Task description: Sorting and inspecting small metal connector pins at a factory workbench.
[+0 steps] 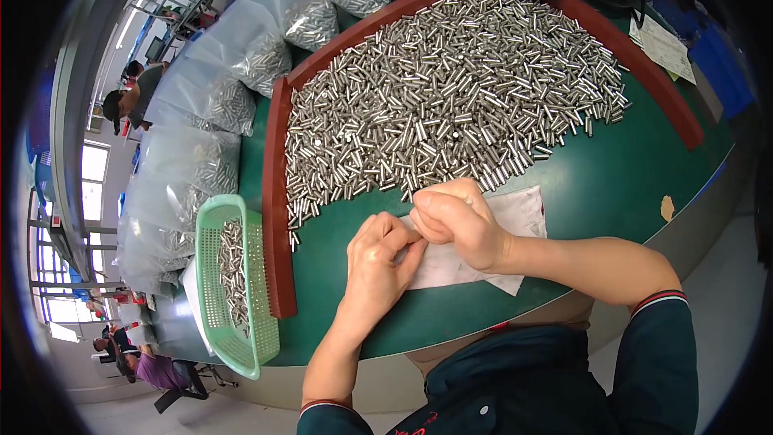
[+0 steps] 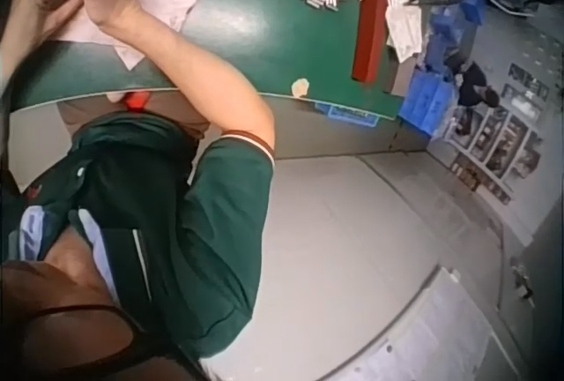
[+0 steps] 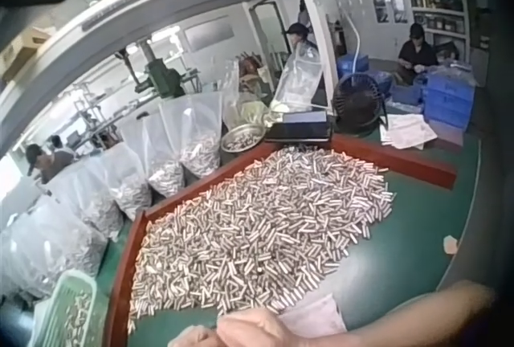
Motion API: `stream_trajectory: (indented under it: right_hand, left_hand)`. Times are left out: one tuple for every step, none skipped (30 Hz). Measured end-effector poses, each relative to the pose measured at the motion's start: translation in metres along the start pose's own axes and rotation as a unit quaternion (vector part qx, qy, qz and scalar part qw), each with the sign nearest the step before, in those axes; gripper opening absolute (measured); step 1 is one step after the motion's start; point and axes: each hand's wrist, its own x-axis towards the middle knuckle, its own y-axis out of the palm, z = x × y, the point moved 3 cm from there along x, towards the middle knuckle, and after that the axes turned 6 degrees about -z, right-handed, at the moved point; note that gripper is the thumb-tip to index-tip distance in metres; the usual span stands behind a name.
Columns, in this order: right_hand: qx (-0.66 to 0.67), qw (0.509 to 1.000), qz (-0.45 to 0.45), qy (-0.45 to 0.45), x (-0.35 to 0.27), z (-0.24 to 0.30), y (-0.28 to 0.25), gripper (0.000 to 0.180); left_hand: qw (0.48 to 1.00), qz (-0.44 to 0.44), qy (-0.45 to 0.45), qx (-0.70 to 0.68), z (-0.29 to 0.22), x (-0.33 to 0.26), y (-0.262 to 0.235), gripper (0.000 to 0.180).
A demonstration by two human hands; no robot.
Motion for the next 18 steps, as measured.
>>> stream_trajectory:
  right_hand:
    - [0.011, 1.0, 0.0, 0.004, 0.001, 0.002, -0.003, 0.036]
    - [0.027, 1.0, 0.004, 0.003, 0.002, 0.007, -0.004, 0.036]
    - [0.043, 0.999, 0.008, 0.003, 0.004, 0.01, -0.006, 0.036]
    - [0.059, 0.998, -0.006, 0.019, 0.006, 0.009, -0.008, 0.036]
    - [0.068, 0.998, -0.009, 0.016, 0.008, 0.008, -0.01, 0.036]
    - [0.076, 0.997, -0.013, 0.014, 0.009, 0.007, -0.011, 0.036]
    - [0.076, 0.997, -0.021, 0.022, 0.009, 0.008, -0.011, 0.036]
    - [0.075, 0.997, -0.021, 0.021, 0.009, 0.008, -0.011, 0.036]
    - [0.082, 0.996, -0.02, 0.029, 0.01, 0.007, -0.011, 0.037]
    - [0.089, 0.995, -0.019, 0.037, 0.01, 0.006, -0.01, 0.037]
    - [0.089, 0.995, -0.019, 0.038, 0.01, 0.006, -0.011, 0.037]
    - [0.084, 0.996, -0.024, 0.036, 0.011, 0.008, -0.011, 0.037]
    - [0.079, 0.996, -0.03, 0.035, 0.01, 0.009, -0.012, 0.037]
    - [0.081, 0.996, -0.03, 0.035, 0.01, 0.009, -0.011, 0.037]
    - [0.082, 0.996, -0.028, 0.036, 0.01, 0.008, -0.011, 0.037]
    - [0.081, 0.995, -0.029, 0.041, 0.01, 0.006, -0.011, 0.037]
    - [0.079, 0.995, -0.03, 0.045, 0.01, 0.006, -0.011, 0.038]
    - [0.078, 0.995, -0.03, 0.045, 0.01, 0.006, -0.012, 0.038]
  left_hand:
    - [1.0, -0.006, 0.012, 0.011, -0.002, 0.0, 0.0, 0.01]
    - [1.0, -0.01, 0.018, 0.019, -0.005, -0.001, 0.0, 0.011]
    - [0.999, -0.002, 0.03, 0.019, -0.005, -0.002, 0.0, 0.012]
    - [0.999, 0.0, 0.029, 0.018, -0.005, -0.002, 0.0, 0.012]
    - [0.999, -0.001, 0.028, 0.026, -0.005, -0.001, 0.0, 0.012]
    - [0.999, -0.003, 0.027, 0.034, -0.005, -0.001, 0.0, 0.012]
    - [0.999, -0.003, 0.026, 0.035, -0.004, -0.002, -0.001, 0.012]
    - [0.998, -0.002, 0.034, 0.045, -0.005, -0.002, -0.001, 0.012]
    - [0.998, -0.001, 0.041, 0.055, -0.005, -0.003, -0.001, 0.011]
    - [0.998, -0.002, 0.042, 0.055, -0.004, -0.002, -0.002, 0.011]
    - [1.0, -0.021, 0.007, 0.01, 0.0, -0.002, -0.003, 0.01]
    - [0.998, -0.039, -0.027, -0.035, 0.004, -0.001, -0.004, 0.009]
    - [0.99, -0.037, -0.076, -0.11, 0.008, 0.001, -0.007, 0.006]
    - [0.933, -0.026, -0.224, -0.281, 0.019, -0.005, -0.007, 0.005]
    - [0.861, -0.018, -0.31, -0.403, 0.022, -0.006, -0.011, 0.007]
    - [0.799, 0.003, -0.313, -0.514, 0.034, -0.009, -0.007, 0.009]
    - [0.744, 0.0, -0.351, -0.568, 0.033, -0.006, -0.007, 0.008]
    - [0.684, -0.003, -0.386, -0.619, 0.031, -0.003, -0.007, 0.008]
